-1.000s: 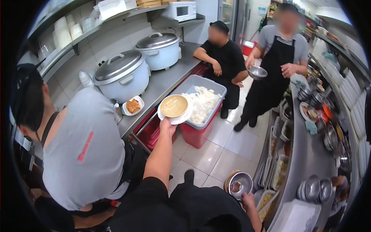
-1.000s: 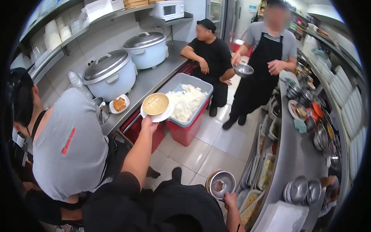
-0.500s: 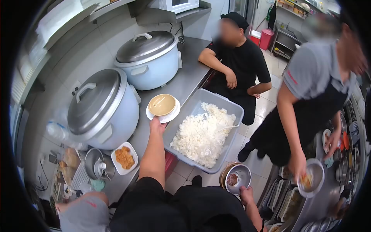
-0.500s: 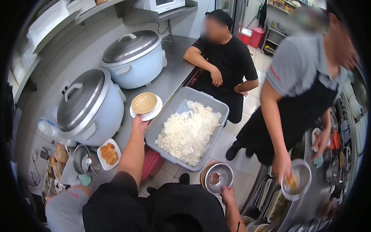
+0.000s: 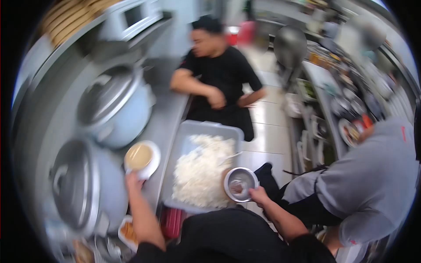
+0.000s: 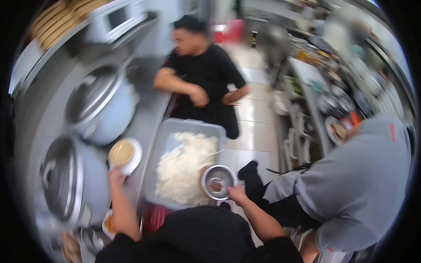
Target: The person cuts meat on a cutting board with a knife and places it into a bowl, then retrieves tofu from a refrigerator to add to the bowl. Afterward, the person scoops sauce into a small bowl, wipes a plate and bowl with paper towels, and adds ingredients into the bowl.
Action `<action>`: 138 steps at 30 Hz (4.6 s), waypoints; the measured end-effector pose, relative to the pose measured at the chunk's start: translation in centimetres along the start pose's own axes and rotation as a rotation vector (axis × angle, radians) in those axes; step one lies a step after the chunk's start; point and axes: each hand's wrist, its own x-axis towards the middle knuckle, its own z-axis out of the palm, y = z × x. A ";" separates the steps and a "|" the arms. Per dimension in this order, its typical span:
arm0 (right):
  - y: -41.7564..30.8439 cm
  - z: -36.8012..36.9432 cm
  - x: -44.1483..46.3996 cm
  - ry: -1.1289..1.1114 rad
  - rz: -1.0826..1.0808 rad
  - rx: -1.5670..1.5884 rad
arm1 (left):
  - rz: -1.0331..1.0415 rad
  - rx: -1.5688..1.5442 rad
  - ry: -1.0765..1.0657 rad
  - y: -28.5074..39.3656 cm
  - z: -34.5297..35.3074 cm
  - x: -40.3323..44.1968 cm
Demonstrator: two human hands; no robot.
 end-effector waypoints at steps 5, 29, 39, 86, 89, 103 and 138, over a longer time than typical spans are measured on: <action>-6.8 -1.4 -2.7 0.052 -0.032 -0.047 | 0.061 0.131 0.233 2.5 1.1 -3.3; -2.3 -10.3 -2.3 0.076 0.027 -0.076 | 0.763 0.656 0.431 -0.3 1.9 -6.3; -1.9 -9.7 -6.0 0.099 -0.020 -0.058 | 0.419 0.147 0.268 0.2 1.8 -7.0; -24.3 -43.8 13.6 0.179 -0.315 -0.071 | -0.305 0.444 -1.322 -17.1 81.4 -29.4; -27.3 -49.3 13.5 0.270 -0.393 -0.117 | -0.309 0.488 -1.377 -16.2 88.7 -27.0; -34.9 -69.8 10.8 0.828 -0.472 0.195 | -0.260 0.630 -1.546 -19.6 129.5 -26.7; -73.9 -119.6 82.4 1.070 0.022 -0.805 | -0.393 2.044 -1.455 -20.6 164.3 25.4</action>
